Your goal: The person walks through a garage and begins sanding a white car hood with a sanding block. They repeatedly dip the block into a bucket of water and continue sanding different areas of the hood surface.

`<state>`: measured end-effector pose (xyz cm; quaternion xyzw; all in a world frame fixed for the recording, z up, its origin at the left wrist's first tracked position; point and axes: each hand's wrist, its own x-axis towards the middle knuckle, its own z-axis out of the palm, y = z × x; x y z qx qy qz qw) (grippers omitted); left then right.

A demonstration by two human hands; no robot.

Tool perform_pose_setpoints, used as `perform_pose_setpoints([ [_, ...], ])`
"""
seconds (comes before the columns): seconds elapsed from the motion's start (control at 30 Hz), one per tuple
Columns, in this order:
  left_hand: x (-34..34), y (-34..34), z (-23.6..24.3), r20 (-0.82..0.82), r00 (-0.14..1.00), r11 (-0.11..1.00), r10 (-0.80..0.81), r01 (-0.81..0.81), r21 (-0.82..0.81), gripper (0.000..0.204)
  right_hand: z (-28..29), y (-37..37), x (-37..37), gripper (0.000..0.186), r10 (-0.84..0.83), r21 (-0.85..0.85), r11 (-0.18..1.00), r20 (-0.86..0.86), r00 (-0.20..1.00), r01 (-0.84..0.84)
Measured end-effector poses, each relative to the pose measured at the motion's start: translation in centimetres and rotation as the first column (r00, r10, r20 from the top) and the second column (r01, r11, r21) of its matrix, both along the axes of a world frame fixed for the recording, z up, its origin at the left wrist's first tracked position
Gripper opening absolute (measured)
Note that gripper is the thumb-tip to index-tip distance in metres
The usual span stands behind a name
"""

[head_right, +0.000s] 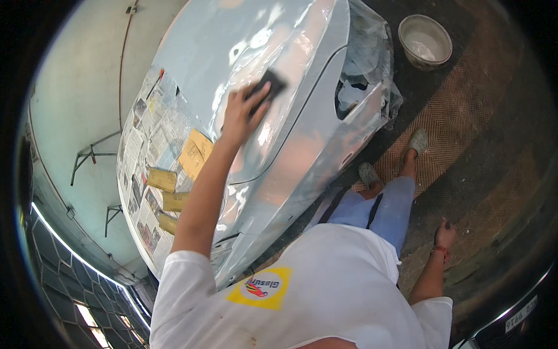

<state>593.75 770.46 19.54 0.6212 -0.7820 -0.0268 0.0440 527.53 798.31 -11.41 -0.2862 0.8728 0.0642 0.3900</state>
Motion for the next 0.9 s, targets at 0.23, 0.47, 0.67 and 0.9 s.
perform_pose_setpoints([
  [0.23, -0.4, 8.5, -1.6, 0.104, 0.994, 0.998, 0.039, -0.034, -0.049, 0.055, 0.5, -1.8, 1.6, 0.082, 0.023, -0.027, 0.999, -0.016, 1.0, -0.024],
  [0.47, -3.0, -1.4, -2.6, 0.057, 0.996, 0.995, 0.068, -0.064, -0.072, 0.054, -2.1, 1.1, -0.7, 0.08, -0.066, -0.038, 0.997, -0.006, 0.998, 0.066],
  [0.67, -6.8, -13.4, -5.0, 0.067, 0.983, 0.969, 0.169, -0.153, -0.192, 0.049, -1.8, -2.0, 0.2, 0.075, -0.022, -0.069, 0.997, 0.003, 1.0, 0.022],
  [0.9, -6.3, 0.0, -2.8, 0.132, 0.989, 0.997, 0.064, -0.059, -0.043, 0.061, -0.3, -5.5, -2.0, 0.077, -0.032, -0.007, 0.999, 0.041, 0.999, 0.033],
])
